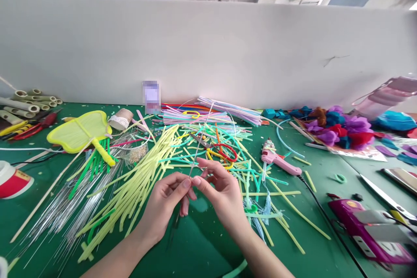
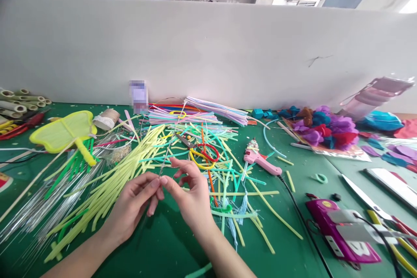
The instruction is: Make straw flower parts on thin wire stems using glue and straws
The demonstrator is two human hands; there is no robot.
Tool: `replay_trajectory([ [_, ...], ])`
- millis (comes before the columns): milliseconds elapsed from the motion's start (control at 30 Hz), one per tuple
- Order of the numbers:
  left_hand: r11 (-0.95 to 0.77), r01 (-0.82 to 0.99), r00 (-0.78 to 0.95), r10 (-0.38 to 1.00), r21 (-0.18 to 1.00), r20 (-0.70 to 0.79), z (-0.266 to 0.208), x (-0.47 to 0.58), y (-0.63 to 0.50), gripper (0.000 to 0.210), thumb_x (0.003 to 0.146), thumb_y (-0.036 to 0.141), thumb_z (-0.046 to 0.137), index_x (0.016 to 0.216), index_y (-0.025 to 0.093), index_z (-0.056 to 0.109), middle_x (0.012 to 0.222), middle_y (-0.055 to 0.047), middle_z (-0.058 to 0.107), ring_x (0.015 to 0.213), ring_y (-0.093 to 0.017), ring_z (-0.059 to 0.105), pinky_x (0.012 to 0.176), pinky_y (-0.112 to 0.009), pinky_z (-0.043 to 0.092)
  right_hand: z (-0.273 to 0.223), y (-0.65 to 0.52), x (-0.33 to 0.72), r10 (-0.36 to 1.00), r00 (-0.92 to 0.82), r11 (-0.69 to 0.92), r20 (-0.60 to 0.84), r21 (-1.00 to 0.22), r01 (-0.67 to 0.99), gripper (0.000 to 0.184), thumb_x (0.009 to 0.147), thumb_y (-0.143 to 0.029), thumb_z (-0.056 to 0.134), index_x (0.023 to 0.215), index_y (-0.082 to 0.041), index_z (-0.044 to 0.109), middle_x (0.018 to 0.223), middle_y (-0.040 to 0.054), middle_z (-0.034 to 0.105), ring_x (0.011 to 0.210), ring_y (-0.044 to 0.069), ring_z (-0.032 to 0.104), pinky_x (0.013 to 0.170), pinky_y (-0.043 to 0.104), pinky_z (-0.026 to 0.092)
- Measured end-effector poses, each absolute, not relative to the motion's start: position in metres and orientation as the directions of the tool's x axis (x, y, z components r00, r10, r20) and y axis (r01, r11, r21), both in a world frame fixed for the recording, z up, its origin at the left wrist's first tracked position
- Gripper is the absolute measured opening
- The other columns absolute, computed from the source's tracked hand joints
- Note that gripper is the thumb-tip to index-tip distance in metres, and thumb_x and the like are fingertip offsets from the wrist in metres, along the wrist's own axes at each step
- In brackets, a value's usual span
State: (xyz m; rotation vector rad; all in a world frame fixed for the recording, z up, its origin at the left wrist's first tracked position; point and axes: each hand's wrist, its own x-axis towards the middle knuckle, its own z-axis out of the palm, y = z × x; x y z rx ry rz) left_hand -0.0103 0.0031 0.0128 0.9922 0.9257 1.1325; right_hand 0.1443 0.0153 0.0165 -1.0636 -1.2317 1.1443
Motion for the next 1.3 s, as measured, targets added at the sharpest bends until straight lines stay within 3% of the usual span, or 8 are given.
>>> replay_trajectory([
  [67, 0.145, -0.294, 0.145, 0.984, 0.945, -0.106, 0.013, -0.011, 0.004, 0.025, 0.090, 0.041, 0.071, 0.088, 0.016, 0.071, 0.068, 0.001, 0.066, 0.044, -0.005, 0.052, 0.043, -0.016, 0.042, 0.014, 0.017, 0.148, 0.948, 0.140, 0.259, 0.287, -0.947, 0.192, 0.031, 0.084, -0.038, 0.077, 0.108, -0.022, 0.067, 0.101, 0.0050, 0.063, 0.081, 0.017, 0.057, 0.068, 0.032, 0.049],
  [167, 0.133, -0.264, 0.116, 0.988, 0.955, -0.106, 0.014, -0.012, 0.004, 0.027, 0.090, 0.042, 0.070, 0.090, 0.015, 0.072, 0.069, 0.000, 0.066, 0.044, -0.006, 0.053, 0.043, -0.017, 0.044, 0.014, 0.019, 0.154, 0.712, 0.290, 0.403, 0.639, -0.711, 0.576, 0.033, 0.082, -0.031, 0.080, 0.106, -0.021, 0.059, 0.101, 0.0068, 0.056, 0.090, 0.021, 0.056, 0.072, 0.035, 0.049],
  [267, 0.110, -0.198, 0.149, 0.985, 0.974, -0.081, 0.016, -0.011, 0.001, 0.026, 0.091, 0.042, 0.069, 0.092, 0.015, 0.072, 0.070, -0.001, 0.067, 0.045, -0.008, 0.056, 0.045, -0.019, 0.046, 0.018, 0.017, 0.156, 0.569, 0.153, 0.436, 0.808, -0.454, 0.777, 0.037, 0.082, -0.026, 0.080, 0.114, -0.021, 0.062, 0.109, 0.0098, 0.051, 0.103, 0.026, 0.054, 0.086, 0.041, 0.047],
  [367, 0.098, -0.134, 0.203, 0.977, 0.986, -0.070, 0.018, -0.009, -0.001, 0.027, 0.092, 0.042, 0.067, 0.089, 0.016, 0.071, 0.070, -0.001, 0.068, 0.047, -0.009, 0.058, 0.047, -0.020, 0.048, 0.023, 0.013, 0.154, 0.601, 0.023, 0.457, 0.799, -0.367, 0.811, 0.022, 0.087, -0.023, 0.075, 0.108, -0.026, 0.070, 0.109, 0.0087, 0.052, 0.103, 0.025, 0.055, 0.091, 0.043, 0.043],
  [533, 0.095, -0.063, 0.225, 0.971, 0.994, -0.078, 0.017, -0.007, -0.002, 0.030, 0.091, 0.045, 0.067, 0.083, 0.016, 0.068, 0.070, -0.002, 0.068, 0.047, -0.010, 0.059, 0.048, -0.022, 0.050, 0.024, 0.008, 0.152, 0.610, -0.012, 0.497, 0.792, -0.371, 0.785, 0.009, 0.089, -0.019, 0.072, 0.093, -0.026, 0.075, 0.104, 0.0077, 0.059, 0.100, 0.025, 0.054, 0.090, 0.044, 0.041],
  [967, 0.113, 0.040, 0.262, 0.958, 0.993, -0.119, 0.014, -0.010, -0.001, 0.032, 0.092, 0.047, 0.065, 0.085, 0.016, 0.070, 0.071, -0.003, 0.069, 0.045, -0.011, 0.061, 0.046, -0.021, 0.048, 0.026, 0.012, 0.159, 0.679, -0.001, 0.533, 0.734, -0.492, 0.688, 0.014, 0.085, -0.013, 0.074, 0.077, -0.025, 0.075, 0.101, 0.0067, 0.062, 0.100, 0.025, 0.049, 0.088, 0.045, 0.045],
  [1100, 0.120, 0.041, 0.267, 0.955, 0.992, -0.127, 0.016, -0.011, 0.000, 0.032, 0.091, 0.047, 0.065, 0.087, 0.016, 0.070, 0.071, -0.002, 0.069, 0.046, -0.011, 0.061, 0.047, -0.022, 0.049, 0.026, 0.012, 0.162, 0.712, -0.009, 0.513, 0.702, -0.511, 0.690, 0.013, 0.083, -0.014, 0.075, 0.078, -0.026, 0.075, 0.105, 0.0073, 0.060, 0.103, 0.027, 0.049, 0.089, 0.047, 0.046],
  [1300, 0.109, 0.021, 0.243, 0.964, 0.994, -0.111, 0.019, -0.016, 0.004, 0.032, 0.091, 0.048, 0.065, 0.085, 0.016, 0.068, 0.068, -0.001, 0.066, 0.043, -0.010, 0.057, 0.043, -0.020, 0.045, 0.027, 0.014, 0.171, 0.851, -0.056, 0.407, 0.522, -0.589, 0.698, 0.013, 0.083, -0.027, 0.079, 0.094, -0.034, 0.078, 0.119, 0.0074, 0.052, 0.114, 0.032, 0.046, 0.097, 0.056, 0.045],
])
